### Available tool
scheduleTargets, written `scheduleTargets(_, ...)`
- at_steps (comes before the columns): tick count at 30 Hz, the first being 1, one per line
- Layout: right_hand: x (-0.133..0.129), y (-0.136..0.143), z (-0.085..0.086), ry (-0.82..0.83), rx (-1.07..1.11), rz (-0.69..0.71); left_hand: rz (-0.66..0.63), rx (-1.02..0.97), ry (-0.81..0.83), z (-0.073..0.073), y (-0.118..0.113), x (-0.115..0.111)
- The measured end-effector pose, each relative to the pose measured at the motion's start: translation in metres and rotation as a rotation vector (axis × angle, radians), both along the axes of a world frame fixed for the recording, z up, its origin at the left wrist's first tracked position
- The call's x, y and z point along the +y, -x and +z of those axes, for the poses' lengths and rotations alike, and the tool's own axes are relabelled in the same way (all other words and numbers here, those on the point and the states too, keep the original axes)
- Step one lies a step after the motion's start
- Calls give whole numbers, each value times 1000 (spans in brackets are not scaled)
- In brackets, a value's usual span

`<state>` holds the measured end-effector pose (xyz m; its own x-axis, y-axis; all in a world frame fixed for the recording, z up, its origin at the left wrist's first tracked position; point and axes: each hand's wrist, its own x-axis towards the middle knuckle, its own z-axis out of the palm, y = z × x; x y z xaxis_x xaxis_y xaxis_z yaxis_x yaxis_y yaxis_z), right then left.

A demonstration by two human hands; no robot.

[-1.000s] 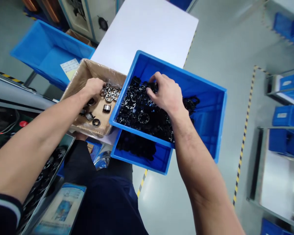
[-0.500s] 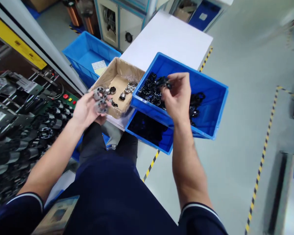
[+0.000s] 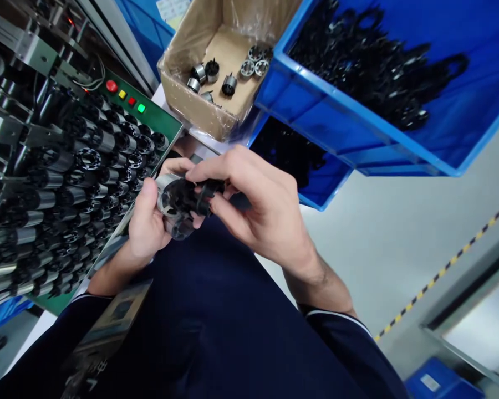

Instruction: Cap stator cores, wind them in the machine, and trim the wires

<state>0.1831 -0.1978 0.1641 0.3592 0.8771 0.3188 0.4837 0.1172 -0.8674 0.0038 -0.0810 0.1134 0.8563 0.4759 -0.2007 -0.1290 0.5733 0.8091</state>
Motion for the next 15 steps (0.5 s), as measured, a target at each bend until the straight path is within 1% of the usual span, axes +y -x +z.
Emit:
scheduleTargets(2, 0, 3, 0, 23, -5, -5, -11, -23, -58, 3, 3, 1)
scheduleTargets(4, 0, 5, 1, 11, 28, -9, -15, 4, -117, 6, 5, 0)
scheduleTargets(7, 1, 9, 3, -15, 24, -29, 38, -9, -219, 10, 3, -1)
scheduleTargets(9, 3, 12, 4, -8, -3, -49, 80, -46, -270, 9, 1, -1)
scheduleTargets(12, 8, 21, 5, -52, -14, -97, 110, -80, -362, 6, -2, 0)
scheduleTargets(15, 12, 31, -1, -124, -15, -155, 149, 14, -340, 5, -1, 3)
